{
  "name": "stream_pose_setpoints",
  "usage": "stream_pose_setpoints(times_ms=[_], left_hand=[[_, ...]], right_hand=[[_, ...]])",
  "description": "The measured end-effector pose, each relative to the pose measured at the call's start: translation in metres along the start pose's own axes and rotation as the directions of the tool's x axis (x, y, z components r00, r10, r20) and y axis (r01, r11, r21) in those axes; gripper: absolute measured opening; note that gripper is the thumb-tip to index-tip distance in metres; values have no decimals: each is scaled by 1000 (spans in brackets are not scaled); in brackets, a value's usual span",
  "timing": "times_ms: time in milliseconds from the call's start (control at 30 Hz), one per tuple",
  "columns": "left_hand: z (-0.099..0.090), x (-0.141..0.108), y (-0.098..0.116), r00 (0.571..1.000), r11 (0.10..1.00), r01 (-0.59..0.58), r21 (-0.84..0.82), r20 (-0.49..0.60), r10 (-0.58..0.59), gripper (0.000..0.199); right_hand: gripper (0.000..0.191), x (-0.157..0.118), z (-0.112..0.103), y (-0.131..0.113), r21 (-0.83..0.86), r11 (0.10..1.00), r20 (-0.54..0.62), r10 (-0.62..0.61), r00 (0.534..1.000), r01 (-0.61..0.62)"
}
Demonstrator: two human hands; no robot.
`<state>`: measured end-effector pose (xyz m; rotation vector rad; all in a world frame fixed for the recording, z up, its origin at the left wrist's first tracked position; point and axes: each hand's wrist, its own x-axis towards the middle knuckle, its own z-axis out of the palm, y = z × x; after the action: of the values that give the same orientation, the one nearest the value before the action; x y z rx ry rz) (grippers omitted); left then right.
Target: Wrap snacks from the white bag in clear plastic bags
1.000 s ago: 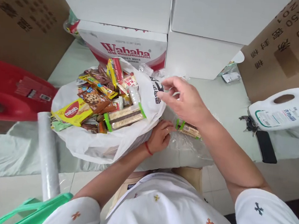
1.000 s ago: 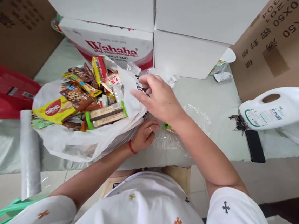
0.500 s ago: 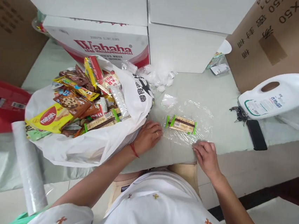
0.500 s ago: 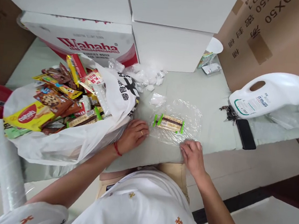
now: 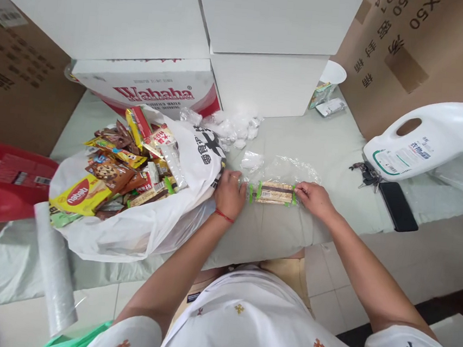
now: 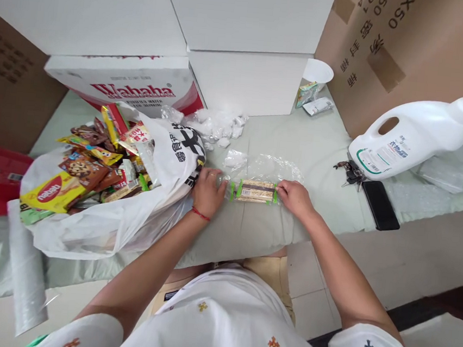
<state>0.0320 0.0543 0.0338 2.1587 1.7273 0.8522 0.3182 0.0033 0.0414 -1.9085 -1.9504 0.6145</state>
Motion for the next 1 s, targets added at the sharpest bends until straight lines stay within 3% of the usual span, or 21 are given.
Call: stream_pose_setpoints(times_ms=[67,133,200,267,300,367,467,567,700,800,900,1000], left_hand=[[-3,-10,13,992,997,-79,19,-99,81,26],[-5,-21,29,960,966,-259,4,-110,258,27],[-1,-27,45,884,883,-467,-45,-17,467,30],[9,-26,55,806,812,-577,-87,98,583,32],[16,-23,58,793,806,-585,-93,146,592,32],[28,-15,58,807,833,-548,-79,212,551,31],[40,-7,50,827,860,-506,-70,243,506,30],[42,-6,44,825,854,-515,-79,226,518,28],[37,-9,47,824,852,-519,-75,222,521,28],[30,-11,53,872,899,-437,-6,241,426,24],[25,-11,58,907,934,-351,64,270,322,21],[26,-10,59,903,933,-354,63,283,323,23]], right_hand=[[26,1,7,2,0,1000,1,1,1000,-1],[26,-1,9,2,4,1000,-13,0,1000,0],[25,-2,8,1,14,1000,-27,-2,1000,2],[26,-3,4,0,23,1000,-28,-5,1000,5],[26,-3,1,1,25,1000,-24,-2,1000,2],[27,0,-7,5,-6,999,-48,37,998,-37],[27,16,-21,11,-145,982,-201,89,976,-119],[29,52,-27,6,-234,972,-263,-25,964,-39],[39,111,-12,-13,-238,955,-79,-200,977,176],[24,136,-5,-26,-195,956,86,-205,975,218],[13,129,-19,-37,-80,956,130,-272,954,283],[14,93,-40,-49,28,912,146,-408,901,408]])
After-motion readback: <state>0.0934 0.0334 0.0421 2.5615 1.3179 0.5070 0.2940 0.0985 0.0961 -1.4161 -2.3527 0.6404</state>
